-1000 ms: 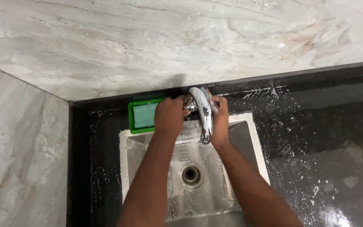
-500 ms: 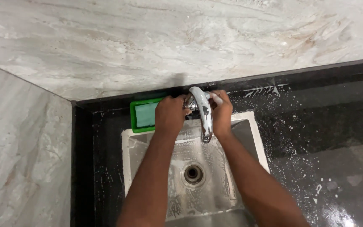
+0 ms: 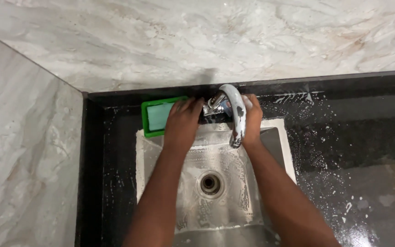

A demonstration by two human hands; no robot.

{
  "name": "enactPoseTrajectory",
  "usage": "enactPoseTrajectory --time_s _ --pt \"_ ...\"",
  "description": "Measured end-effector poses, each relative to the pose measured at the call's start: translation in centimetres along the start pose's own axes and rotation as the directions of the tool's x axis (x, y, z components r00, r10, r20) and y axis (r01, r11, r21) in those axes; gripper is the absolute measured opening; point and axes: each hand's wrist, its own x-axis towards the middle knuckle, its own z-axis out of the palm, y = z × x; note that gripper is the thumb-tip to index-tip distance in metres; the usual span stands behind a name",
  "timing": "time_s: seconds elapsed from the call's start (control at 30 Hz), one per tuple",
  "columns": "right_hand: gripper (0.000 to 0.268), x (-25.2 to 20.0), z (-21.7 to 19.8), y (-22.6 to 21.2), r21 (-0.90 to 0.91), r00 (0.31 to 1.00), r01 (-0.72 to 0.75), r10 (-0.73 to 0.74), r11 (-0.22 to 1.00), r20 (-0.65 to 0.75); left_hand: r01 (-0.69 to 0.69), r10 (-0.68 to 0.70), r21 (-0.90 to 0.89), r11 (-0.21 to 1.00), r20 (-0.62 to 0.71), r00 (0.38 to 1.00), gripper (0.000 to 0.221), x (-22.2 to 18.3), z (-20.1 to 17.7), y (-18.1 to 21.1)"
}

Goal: The person cleans a sink and the surrounding countertop area by scrubbing them with a sponge and soapy water. The person uses both hands to scrub the faucet, then rinses the sponge and faucet under running water.

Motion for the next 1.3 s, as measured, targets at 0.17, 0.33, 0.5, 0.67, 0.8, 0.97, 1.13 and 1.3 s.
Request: enactPoseTrajectory --time_s 0.17,0.33,0.5,0.67,0.8,0.97,1.13,1.3 --pt "0.018 -0.9 -0.5 -1.7 -0.101 0.999 0.006 -0.01 0.995 -0.033 -0.041 0.043 -0.041 0.998 0.051 0.998 0.073 -1.7 -1.6 -2.9" --pt "0.028 -3.1 -0.3 -2.1 -0.175 0.984 -0.18 0.175 0.968 -0.044 -0.016 0.016 -0.005 1.0 -0.003 1.0 0.074 -2.9 -2.7 -2.7" --pt "0.015 -6.2 0.3 -2.0 0.135 0.917 -0.389 0.368 0.911 0.154 0.099 -0.234 -0.362 0.927 -0.354 0.906 0.038 -6.2 1.0 3.4" --pt "0.017 -6.8 0.0 -1.2 0.356 0.867 -0.425 0.261 0.832 0.425 0.342 -0.663 -0.934 -0.1 0.319 0.677 0.03 -7.4 5.3 5.0" --pt "0.03 -4.5 -1.6 -5.4 0.173 0.868 -0.286 0.179 0.942 0.463 0.337 -0.489 -0.818 -0.466 0.556 0.672 0.02 -7.0 5.4 4.8" --pt "0.018 -1.9 -2.4 -0.7 0.079 0.954 -0.113 0.086 0.991 0.287 0.078 -0.751 -0.956 -0.282 0.271 0.602 0.023 -6.4 7.5 4.6" --pt "0.021 1.7 -2.6 3.2 -0.368 0.98 0.056 0.02 0.928 0.2 -0.022 -0.93 -0.998 -0.065 0.053 0.364 0.025 -3.4 3.9 6.3" --pt "0.02 2.8 -2.6 6.9 -0.343 0.955 0.226 -0.138 0.912 0.261 -0.064 -0.937 -0.995 -0.076 0.049 0.347 0.017 -2.4 4.0 6.6"
